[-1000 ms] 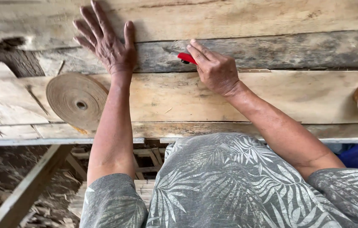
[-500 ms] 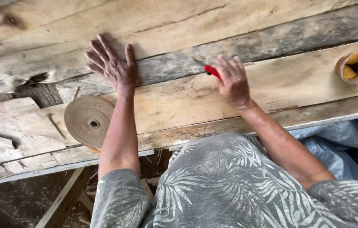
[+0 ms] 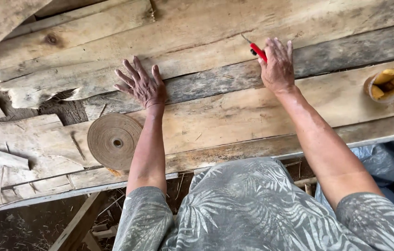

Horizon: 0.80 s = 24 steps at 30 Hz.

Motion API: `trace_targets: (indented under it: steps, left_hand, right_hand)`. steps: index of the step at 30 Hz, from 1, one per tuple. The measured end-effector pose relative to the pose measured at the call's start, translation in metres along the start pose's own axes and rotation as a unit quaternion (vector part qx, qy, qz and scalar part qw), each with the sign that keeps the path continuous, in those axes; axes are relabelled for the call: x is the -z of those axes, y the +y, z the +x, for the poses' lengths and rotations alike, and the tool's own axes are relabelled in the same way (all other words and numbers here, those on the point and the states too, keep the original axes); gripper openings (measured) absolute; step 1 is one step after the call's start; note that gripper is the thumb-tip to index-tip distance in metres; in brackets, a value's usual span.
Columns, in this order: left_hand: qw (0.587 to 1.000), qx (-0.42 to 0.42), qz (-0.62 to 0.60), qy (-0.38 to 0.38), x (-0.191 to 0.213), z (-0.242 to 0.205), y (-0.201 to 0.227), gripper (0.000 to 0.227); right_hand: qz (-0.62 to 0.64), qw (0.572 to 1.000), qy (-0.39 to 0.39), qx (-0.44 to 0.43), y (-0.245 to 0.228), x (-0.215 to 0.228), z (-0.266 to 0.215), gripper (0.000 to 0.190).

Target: Trimming and fitting thin wood panels or strips onto a wooden wall structure using a utility knife.

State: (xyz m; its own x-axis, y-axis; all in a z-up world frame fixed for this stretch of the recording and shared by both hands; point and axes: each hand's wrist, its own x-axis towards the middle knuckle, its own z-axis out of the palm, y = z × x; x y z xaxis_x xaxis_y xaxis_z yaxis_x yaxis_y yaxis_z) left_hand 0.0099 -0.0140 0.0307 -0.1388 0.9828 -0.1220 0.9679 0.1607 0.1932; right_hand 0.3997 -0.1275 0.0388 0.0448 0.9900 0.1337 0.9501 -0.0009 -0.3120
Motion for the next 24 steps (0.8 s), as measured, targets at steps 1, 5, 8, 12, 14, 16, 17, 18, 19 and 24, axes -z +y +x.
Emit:
trace_targets:
  steps: [1,5,8,12,14,16,17,18,19,24]
  left_hand:
    - [1.000,-0.002,-0.002,0.029,-0.006,0.001,-0.002,0.075]
    - [0.995,0.014,-0.008,0.102,0.020,-0.003,0.018,0.074]
    - [0.986,0.050,0.049,-0.153,0.074,0.029,0.082,0.087]
    - [0.977,-0.117,0.062,-0.164,0.051,0.075,0.153,0.084]
    - [0.954,-0.248,0.075,-0.153,0.020,0.103,0.180,0.074]
    - [0.955,-0.262,0.046,-0.133,0.004,0.121,0.195,0.065]
    - [0.954,-0.277,0.015,-0.113,-0.004,0.130,0.207,0.057]
    - [0.953,-0.282,0.012,-0.113,-0.009,0.141,0.212,0.057]
    - [0.953,-0.293,-0.010,-0.082,-0.014,0.148,0.214,0.052]
    - [0.935,-0.337,-0.100,0.036,-0.040,0.168,0.206,0.040]
  right_hand:
    - [0.017,1.000,0.010,0.003,-0.001,0.006,0.005,0.033]
    - [0.039,0.999,0.033,-0.008,0.010,0.019,0.023,0.053]
    - [0.057,0.997,0.043,-0.015,0.028,0.025,0.049,0.053]
    - [0.080,0.995,-0.003,-0.052,0.041,0.023,0.075,0.049]
    - [0.072,0.996,-0.006,-0.043,0.048,0.014,0.084,0.046]
    - [0.080,0.995,0.001,-0.053,0.051,0.012,0.088,0.049]
    - [0.085,0.994,0.007,-0.063,0.054,0.014,0.090,0.053]
    - [0.081,0.994,0.010,-0.066,0.061,0.013,0.095,0.053]
    - [0.080,0.995,0.011,-0.063,0.065,0.012,0.097,0.050]
    - [0.072,0.995,0.017,-0.069,0.075,0.021,0.101,0.041]
